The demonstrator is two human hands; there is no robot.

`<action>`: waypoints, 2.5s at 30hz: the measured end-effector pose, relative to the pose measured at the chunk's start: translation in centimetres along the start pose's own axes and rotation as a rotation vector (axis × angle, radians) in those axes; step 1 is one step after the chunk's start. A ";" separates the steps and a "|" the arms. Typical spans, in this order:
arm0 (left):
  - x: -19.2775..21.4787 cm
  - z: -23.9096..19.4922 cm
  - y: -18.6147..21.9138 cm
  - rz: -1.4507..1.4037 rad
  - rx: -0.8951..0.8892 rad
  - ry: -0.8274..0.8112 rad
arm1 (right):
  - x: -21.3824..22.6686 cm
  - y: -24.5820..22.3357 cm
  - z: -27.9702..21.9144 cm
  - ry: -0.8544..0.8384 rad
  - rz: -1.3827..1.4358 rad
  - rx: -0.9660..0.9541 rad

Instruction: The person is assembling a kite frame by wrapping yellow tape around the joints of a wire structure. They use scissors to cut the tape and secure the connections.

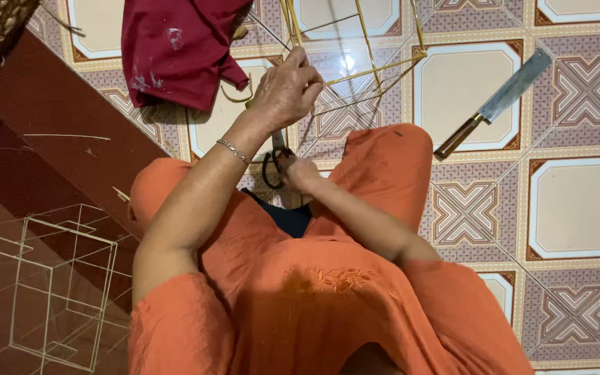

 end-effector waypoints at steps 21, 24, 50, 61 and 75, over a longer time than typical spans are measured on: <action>-1.3 -0.6 -5.0 -0.226 0.266 0.009 | -1.9 2.1 2.3 0.110 0.113 -0.176; -1.6 -0.4 -4.8 -0.210 0.285 0.002 | -0.6 2.3 2.1 0.126 0.125 -0.195; -0.3 -1.2 -4.1 -0.170 0.399 -0.057 | 18.2 1.6 -19.7 0.179 1.354 0.105; -0.4 -1.8 -4.8 -0.246 0.277 0.083 | 21.3 0.9 -16.3 0.240 1.370 0.129; -0.9 -2.2 -5.1 -0.263 0.376 0.026 | 20.0 2.6 -14.7 0.397 1.264 0.028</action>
Point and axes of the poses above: each hand's wrist, its own z-axis towards the middle knuckle, its own x-axis out of the back of the hand, y = z × x, the point moved 10 cm from there along z, towards the middle knuckle, and after that the axes turned 4 degrees about -x, right-handed, at the moved point
